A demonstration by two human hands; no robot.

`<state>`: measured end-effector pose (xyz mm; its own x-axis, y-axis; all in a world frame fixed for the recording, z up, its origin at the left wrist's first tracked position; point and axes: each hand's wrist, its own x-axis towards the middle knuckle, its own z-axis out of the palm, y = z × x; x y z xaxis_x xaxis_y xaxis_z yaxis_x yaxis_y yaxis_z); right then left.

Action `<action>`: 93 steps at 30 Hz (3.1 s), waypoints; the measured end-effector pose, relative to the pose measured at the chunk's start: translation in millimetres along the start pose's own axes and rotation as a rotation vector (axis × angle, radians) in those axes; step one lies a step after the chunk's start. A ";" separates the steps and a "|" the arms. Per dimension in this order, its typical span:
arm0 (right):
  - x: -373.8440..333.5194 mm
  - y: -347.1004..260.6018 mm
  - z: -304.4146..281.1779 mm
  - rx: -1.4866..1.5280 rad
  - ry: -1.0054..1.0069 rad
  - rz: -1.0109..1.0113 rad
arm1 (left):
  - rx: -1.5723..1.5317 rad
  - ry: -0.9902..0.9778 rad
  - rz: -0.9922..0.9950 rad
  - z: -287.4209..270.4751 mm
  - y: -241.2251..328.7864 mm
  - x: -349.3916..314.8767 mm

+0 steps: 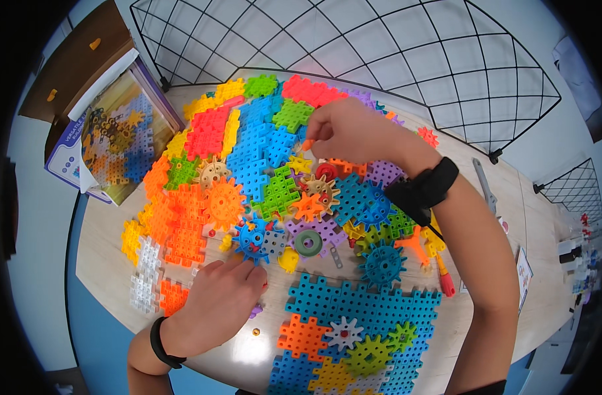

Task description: The recorder is assembling various colorful plastic gears and base plates from a toy construction set.

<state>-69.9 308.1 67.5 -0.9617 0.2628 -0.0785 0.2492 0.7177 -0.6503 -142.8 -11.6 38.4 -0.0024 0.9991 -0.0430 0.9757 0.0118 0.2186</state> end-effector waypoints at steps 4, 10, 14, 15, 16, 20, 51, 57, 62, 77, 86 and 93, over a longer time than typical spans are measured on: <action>-5.0 0.6 -11.4 0.138 -0.069 0.034 | 0.026 -0.007 0.010 0.8 -0.2 -0.8; -15.6 10.9 -11.9 0.276 -0.126 0.032 | 0.016 0.014 0.004 4.3 -0.9 -0.5; -22.5 1.3 -19.4 0.287 -0.155 0.071 | 0.015 0.016 -0.003 4.3 -0.8 -0.3; -23.4 1.5 -19.9 0.286 -0.154 0.069 | 0.009 0.015 -0.004 4.8 -0.9 -0.3; -23.7 2.5 -20.2 0.286 -0.153 0.067 | 0.004 0.015 -0.005 5.4 -1.1 -0.4; -23.5 6.2 -16.6 0.256 -0.151 0.077 | -0.003 0.026 -0.016 4.7 -1.1 -0.8; -319.8 -3.6 45.6 0.508 0.174 0.716 | -0.058 0.041 0.052 16.7 -12.1 0.5; -333.3 32.5 50.4 0.693 0.147 0.590 | -0.104 -0.011 0.035 14.3 -14.3 0.9; -347.9 47.9 49.1 0.628 0.196 0.522 | -0.105 -0.075 -0.002 15.5 -14.7 4.3; -356.1 67.0 46.3 0.248 0.487 0.567 | -0.252 -0.120 -0.033 9.4 -17.2 3.0; -356.7 75.3 47.5 0.285 0.481 0.570 | -0.259 -0.124 -0.043 9.1 -17.8 2.8; -358.7 74.8 47.1 0.273 0.506 0.549 | -0.296 -0.119 -0.032 6.6 -15.3 8.2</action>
<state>288.3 237.1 11.4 -0.5247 0.8410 -0.1315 0.5726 0.2344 -0.7856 -156.4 -3.9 28.3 0.0110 0.9863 -0.1647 0.8695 0.0719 0.4886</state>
